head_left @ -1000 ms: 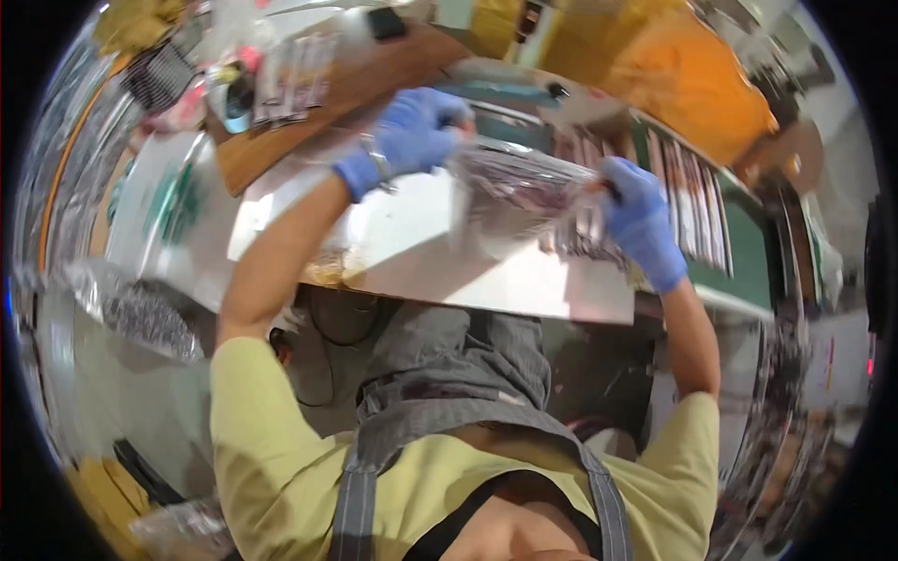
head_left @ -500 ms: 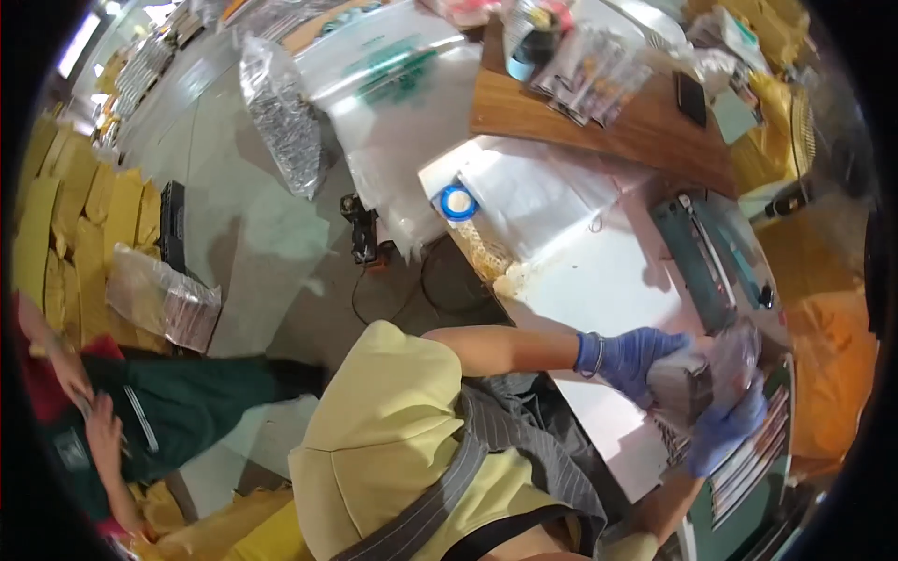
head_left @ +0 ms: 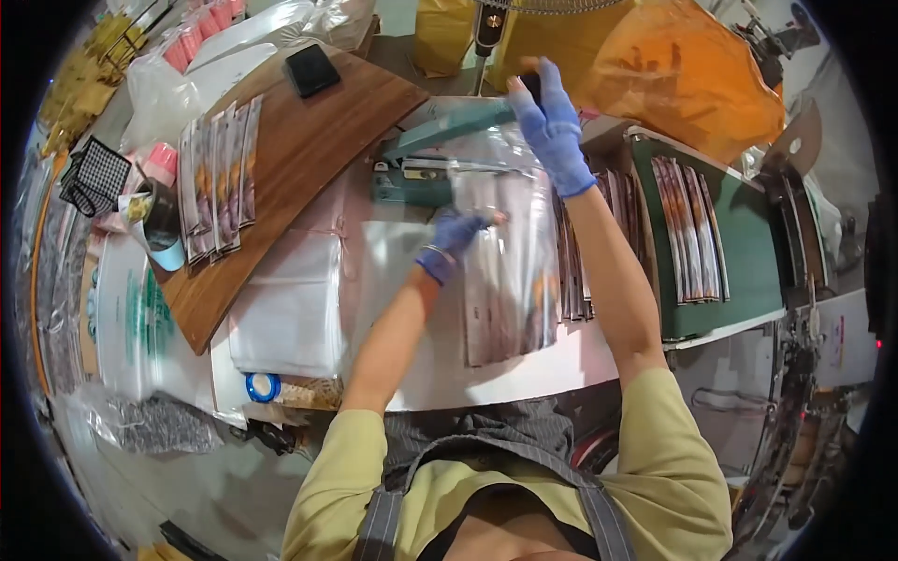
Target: Collecting bundles of wooden sticks from a machine, placing them into plastic bags, and sealing the bags using a heat sealer.
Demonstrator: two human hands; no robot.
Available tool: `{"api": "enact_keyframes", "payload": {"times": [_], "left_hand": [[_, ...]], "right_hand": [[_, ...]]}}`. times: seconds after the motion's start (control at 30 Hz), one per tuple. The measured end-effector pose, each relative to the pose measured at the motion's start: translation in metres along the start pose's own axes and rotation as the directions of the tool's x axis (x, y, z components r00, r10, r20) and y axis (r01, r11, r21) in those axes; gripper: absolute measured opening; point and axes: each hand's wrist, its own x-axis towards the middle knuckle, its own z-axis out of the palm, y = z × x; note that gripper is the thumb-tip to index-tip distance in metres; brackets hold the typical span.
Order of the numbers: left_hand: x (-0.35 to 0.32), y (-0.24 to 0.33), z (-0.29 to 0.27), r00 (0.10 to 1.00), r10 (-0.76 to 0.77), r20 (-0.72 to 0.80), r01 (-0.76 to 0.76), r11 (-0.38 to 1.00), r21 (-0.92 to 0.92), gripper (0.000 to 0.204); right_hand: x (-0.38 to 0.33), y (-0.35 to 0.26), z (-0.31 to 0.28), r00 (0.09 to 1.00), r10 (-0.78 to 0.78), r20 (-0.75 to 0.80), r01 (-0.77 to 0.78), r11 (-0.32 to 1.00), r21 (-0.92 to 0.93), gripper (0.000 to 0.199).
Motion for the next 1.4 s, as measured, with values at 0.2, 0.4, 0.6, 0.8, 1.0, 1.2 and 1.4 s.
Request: {"api": "enact_keyframes", "payload": {"times": [0.2,0.4,0.6,0.8,1.0,1.2,1.4], "left_hand": [[-0.009,-0.011,-0.061,0.998,-0.061,0.011,0.056,0.967,0.249,0.05],[-0.034,-0.033,-0.074,0.967,0.188,-0.171,-0.152,0.968,0.202,0.053],[-0.022,-0.052,-0.11,0.972,0.163,-0.171,-0.124,0.968,0.22,0.074],[-0.042,-0.008,0.035,0.926,0.228,0.301,-0.308,0.917,0.253,0.048],[0.072,-0.065,0.098,0.95,0.297,0.1,-0.291,0.72,0.63,0.041],[0.076,-0.069,0.177,0.998,-0.018,-0.066,0.045,0.9,0.434,0.061],[0.144,-0.113,0.129,0.977,-0.201,-0.072,0.212,0.954,0.211,0.042]], "right_hand": [[-0.072,0.137,-0.004,0.892,0.449,-0.059,-0.379,0.811,0.446,0.018],[-0.071,0.126,0.012,0.861,0.495,-0.118,-0.355,0.75,0.558,0.013],[-0.083,0.12,0.002,0.9,0.433,0.053,-0.428,0.849,0.311,0.035],[-0.1,0.161,-0.296,0.882,-0.081,-0.465,-0.456,0.11,-0.883,0.039],[-0.128,0.081,-0.181,0.881,0.46,0.111,-0.054,0.332,-0.942,0.026],[-0.162,0.192,-0.131,0.693,0.72,-0.021,-0.556,0.517,-0.651,0.06],[-0.158,0.202,-0.144,0.578,0.8,-0.159,-0.765,0.464,-0.445,0.077]]}}
